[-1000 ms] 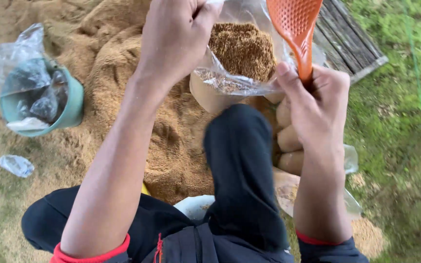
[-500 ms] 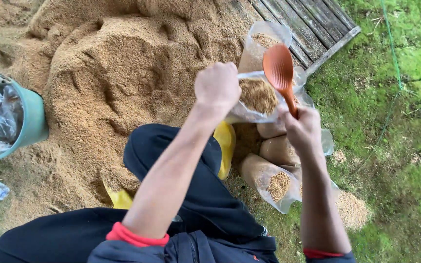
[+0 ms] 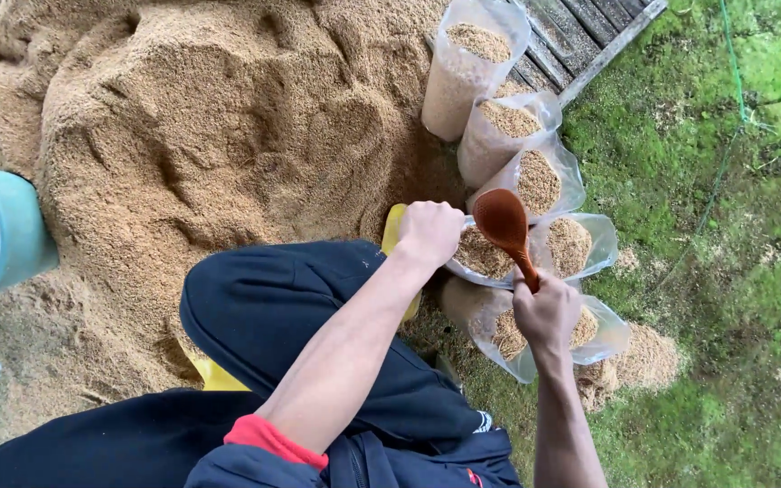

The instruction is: Filling plastic bags with grain substrate using a small hand scoop while sitting on the ground.

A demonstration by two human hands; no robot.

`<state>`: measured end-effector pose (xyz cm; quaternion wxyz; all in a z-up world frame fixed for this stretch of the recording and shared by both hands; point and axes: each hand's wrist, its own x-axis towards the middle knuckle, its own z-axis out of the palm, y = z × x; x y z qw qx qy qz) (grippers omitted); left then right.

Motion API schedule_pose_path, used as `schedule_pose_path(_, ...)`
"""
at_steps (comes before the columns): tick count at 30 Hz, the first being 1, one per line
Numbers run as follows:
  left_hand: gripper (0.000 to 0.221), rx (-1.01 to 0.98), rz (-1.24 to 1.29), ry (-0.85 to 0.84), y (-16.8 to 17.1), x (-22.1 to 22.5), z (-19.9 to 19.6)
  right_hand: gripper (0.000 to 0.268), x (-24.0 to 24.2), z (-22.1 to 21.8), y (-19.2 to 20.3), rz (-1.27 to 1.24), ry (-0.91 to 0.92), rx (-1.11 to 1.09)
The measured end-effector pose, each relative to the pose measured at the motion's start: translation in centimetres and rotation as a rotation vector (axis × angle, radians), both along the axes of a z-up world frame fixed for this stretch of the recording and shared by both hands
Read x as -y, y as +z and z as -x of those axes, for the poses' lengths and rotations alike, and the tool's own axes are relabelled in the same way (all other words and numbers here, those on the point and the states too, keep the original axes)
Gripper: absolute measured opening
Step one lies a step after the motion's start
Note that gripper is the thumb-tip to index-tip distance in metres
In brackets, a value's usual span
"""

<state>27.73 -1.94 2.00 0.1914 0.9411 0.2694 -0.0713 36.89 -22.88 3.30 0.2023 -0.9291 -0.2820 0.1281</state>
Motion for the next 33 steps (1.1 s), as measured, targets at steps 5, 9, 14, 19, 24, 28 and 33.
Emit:
schedule_pose_path(5,0.015,-0.072,-0.074,-0.044,-3.2,0.3,0.0,0.037,-0.1,0.4,-1.5,0.088,0.014,0.009)
schedule_pose_path(9,0.018,-0.11,-0.036,-0.004,-1.3,-0.1,0.5,0.04,-1.1,0.0,-0.9,0.092,-0.026,0.001)
schedule_pose_path(14,0.019,-0.104,0.057,0.108,2.3,0.5,0.2,0.032,-1.4,-0.8,1.1,0.162,0.019,0.017)
schedule_pose_path(19,0.015,0.03,0.081,0.249,6.4,1.0,0.2,0.038,-3.3,-2.9,6.4,0.301,0.088,0.104)
schedule_pose_path(24,0.06,0.397,0.449,0.248,13.3,0.7,1.7,0.026,-5.3,-6.6,5.6,-0.163,0.201,0.213)
schedule_pose_path(28,0.074,0.794,0.609,0.407,16.6,-0.3,4.4,0.061,-12.1,4.1,15.4,-0.436,0.277,-0.091)
schedule_pose_path(33,0.037,1.124,0.523,0.537,19.3,-4.7,11.5,0.026,-18.5,12.5,20.1,-0.598,0.737,-0.17)
